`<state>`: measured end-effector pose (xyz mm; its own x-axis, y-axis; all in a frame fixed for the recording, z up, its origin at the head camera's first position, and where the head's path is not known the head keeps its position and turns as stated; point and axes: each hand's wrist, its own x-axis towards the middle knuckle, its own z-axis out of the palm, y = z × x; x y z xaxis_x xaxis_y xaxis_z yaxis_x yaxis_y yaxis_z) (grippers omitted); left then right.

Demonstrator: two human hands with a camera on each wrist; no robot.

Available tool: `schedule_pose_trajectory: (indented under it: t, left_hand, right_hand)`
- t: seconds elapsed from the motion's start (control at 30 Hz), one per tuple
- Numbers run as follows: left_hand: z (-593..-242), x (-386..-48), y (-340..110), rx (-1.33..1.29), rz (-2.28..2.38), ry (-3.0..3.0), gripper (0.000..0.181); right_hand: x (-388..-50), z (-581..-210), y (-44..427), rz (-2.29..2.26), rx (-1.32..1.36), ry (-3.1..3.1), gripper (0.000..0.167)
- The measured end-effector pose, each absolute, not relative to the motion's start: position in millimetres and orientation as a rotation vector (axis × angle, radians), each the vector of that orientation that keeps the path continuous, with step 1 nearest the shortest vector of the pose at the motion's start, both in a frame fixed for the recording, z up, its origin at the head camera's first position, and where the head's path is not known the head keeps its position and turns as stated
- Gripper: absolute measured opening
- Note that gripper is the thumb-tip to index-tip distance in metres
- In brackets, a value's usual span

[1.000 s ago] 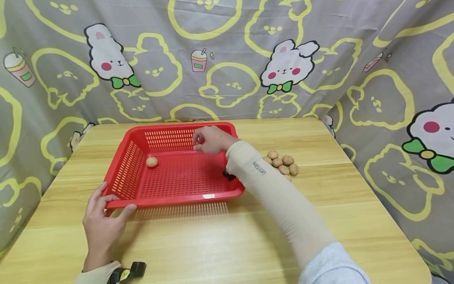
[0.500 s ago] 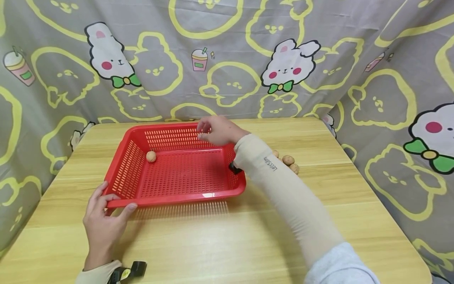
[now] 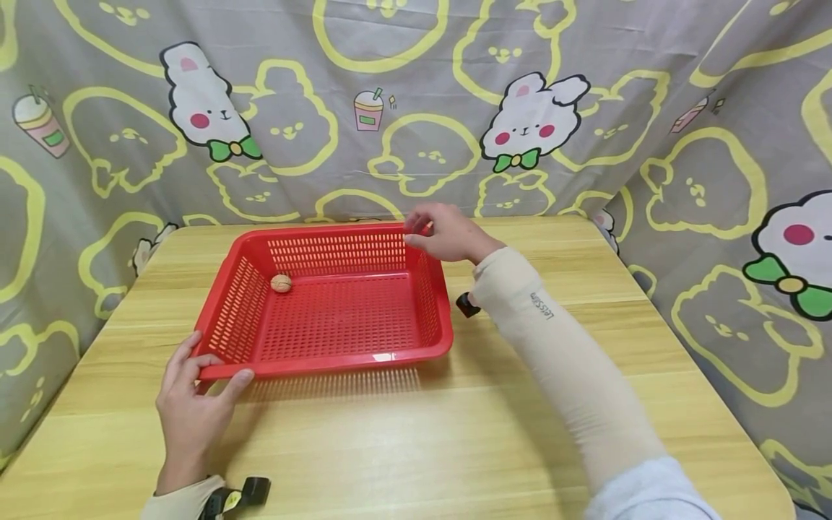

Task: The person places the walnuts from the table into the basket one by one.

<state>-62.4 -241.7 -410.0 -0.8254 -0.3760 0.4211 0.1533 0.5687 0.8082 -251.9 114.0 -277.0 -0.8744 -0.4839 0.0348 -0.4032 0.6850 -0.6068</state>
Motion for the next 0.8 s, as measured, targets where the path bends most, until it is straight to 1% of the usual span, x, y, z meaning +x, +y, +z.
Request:
schedule_pose_trajectory:
  t: [0.1, 0.4, 0.8]
  left_hand:
    - [-409.3, -61.8, -241.0, 0.192, -1.235, -2.245, 0.04]
    - [-409.3, -61.2, -241.1, 0.21, -1.264, -2.246, 0.039]
    - [-409.0, -62.3, -241.5, 0.189, -1.278, -2.238, 0.037]
  right_hand:
    - [-254.0, -283.8, 129.8, -0.964, -0.696, 2.776, 0.027]
    - [-257.8, -301.9, 178.8, -1.033, -0.625, 2.835, 0.022]
    - [-258.2, -338.5, 235.8, -1.013, -0.456, 2.83, 0.026]
